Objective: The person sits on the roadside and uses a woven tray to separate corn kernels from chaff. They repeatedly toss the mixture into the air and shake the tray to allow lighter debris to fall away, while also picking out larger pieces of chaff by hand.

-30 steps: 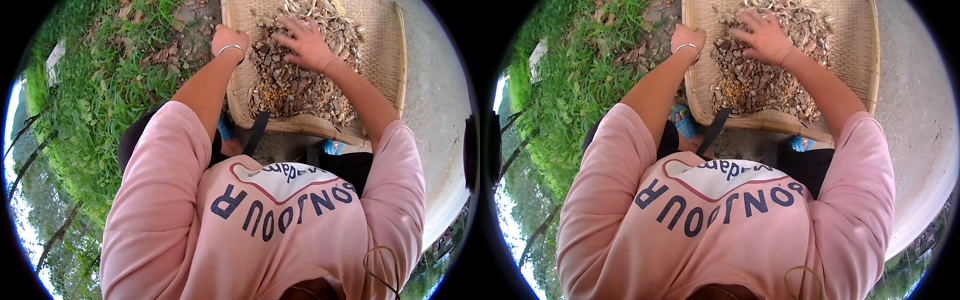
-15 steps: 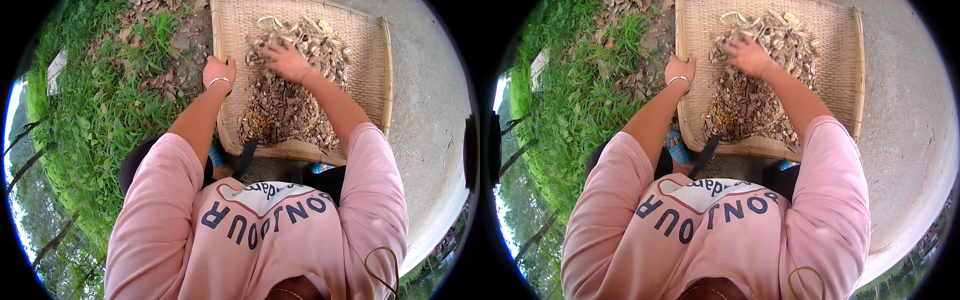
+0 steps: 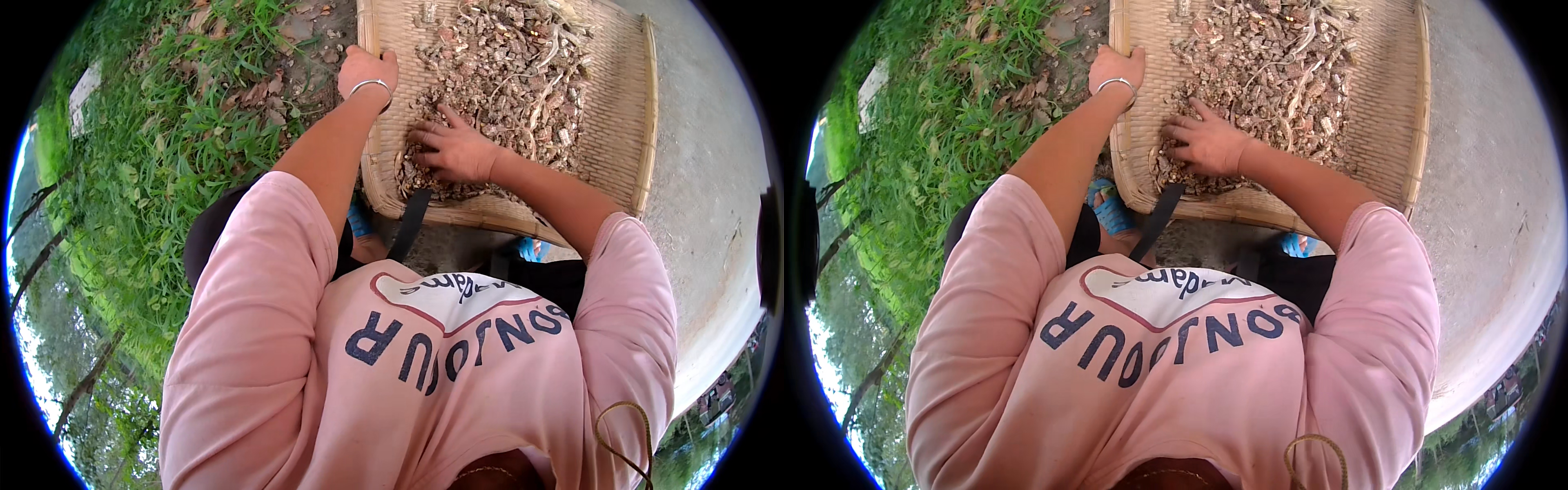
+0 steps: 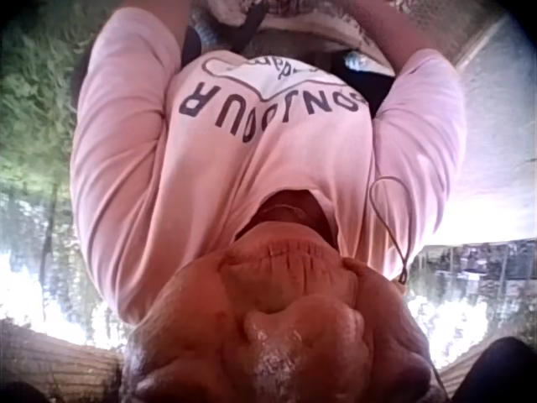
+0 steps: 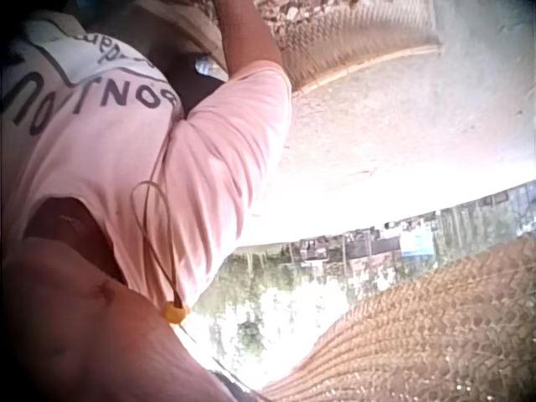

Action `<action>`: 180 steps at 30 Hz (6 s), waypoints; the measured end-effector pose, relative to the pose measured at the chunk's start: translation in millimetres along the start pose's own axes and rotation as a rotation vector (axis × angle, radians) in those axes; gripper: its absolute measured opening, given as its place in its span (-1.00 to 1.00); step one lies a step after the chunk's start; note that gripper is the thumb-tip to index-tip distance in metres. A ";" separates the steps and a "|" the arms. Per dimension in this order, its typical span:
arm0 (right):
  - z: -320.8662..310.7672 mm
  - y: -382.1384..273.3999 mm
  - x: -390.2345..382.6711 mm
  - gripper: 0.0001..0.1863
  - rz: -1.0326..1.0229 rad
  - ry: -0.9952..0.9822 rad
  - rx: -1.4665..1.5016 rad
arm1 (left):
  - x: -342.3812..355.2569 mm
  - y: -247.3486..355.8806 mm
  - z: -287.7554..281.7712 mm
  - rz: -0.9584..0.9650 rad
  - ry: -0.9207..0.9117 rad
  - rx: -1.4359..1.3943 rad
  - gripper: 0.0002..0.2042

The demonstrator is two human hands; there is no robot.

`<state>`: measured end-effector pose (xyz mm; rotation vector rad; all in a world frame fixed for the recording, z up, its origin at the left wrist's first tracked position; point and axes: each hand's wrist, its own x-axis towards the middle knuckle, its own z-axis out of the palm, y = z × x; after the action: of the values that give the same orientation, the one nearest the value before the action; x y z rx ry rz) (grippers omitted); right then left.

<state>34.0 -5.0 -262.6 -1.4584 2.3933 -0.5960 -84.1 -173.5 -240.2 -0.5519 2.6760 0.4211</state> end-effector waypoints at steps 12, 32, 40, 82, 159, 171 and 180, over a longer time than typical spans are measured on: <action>-76.0 103.6 -95.7 -0.46 0.780 0.003 -0.647 | -1.3 3.1 -0.1 -0.011 0.030 -0.019 -0.49; 18.4 -14.7 -1.4 -0.41 0.282 0.166 -0.044 | -2.9 -5.5 -0.2 0.075 0.031 0.002 -0.49; 31.8 15.1 -18.9 -0.62 0.230 0.202 0.115 | -7.9 -3.2 -5.0 0.084 -0.021 -0.057 -0.49; -9.0 -8.5 49.2 -0.59 0.584 -0.050 0.333 | 28.1 -42.1 21.0 -0.056 -0.199 -0.728 -0.26; -8.7 103.1 34.1 -0.64 0.071 0.106 -0.247 | 21.2 -22.8 13.1 -0.001 -0.011 -0.210 -0.36; -81.5 175.5 -10.0 -0.54 0.335 0.380 -0.313 | 20.5 -18.3 3.5 -0.005 -0.002 -0.129 -0.39; -51.4 253.8 -90.6 -0.19 1.457 0.745 -0.354 | 16.2 -12.1 -0.6 -0.026 -0.056 -0.158 -0.36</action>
<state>-144.6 189.4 -337.5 0.8348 3.2792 -0.2932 -92.8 -189.5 -249.0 -0.6101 2.5934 0.6356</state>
